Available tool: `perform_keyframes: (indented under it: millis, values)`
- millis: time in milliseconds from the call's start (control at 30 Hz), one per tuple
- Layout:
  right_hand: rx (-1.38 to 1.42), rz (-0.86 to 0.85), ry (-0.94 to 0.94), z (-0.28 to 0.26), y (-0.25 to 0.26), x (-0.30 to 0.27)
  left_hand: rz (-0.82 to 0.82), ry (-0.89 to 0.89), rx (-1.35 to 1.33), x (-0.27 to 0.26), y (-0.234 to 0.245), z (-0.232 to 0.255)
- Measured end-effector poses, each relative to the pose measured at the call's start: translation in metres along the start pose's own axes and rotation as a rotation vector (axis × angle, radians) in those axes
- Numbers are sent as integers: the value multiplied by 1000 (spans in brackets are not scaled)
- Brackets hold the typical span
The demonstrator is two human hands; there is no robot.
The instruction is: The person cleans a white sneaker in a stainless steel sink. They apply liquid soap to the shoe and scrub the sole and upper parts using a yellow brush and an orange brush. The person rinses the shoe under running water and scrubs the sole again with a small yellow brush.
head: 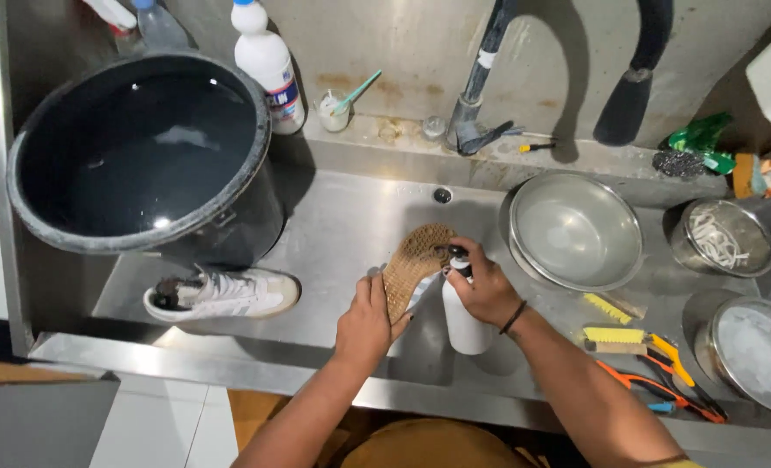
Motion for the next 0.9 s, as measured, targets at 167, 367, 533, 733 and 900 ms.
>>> perform_keyframes:
  millis: [167, 367, 533, 733, 900]
  values:
    - [131, -89, 77, -22, 7, -15, -31, 28, -85, 1, -4, -9]
    - [419, 75, 157, 18, 66, -72, -30, 74, -150, 4, -8, -22]
    - [309, 475, 110, 27, 215, -118, 46, 77, -231, 1, 10, -19]
    - [191, 838, -300, 157, 268, -119, 15, 91, -295, 2, 17, -12]
    - [145, 815, -468, 225, 254, -116, -13, 113, -304, -3, 16, -16]
Point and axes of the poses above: each hand's wrist, its own x-axis towards the middle knuckle, its own y-axis out of the back of the hand, z = x × y, the point moved 4 cm from there along x, towards the middle knuckle, and after that the axes turned 15 degrees about -y, right-handed, at the moved point
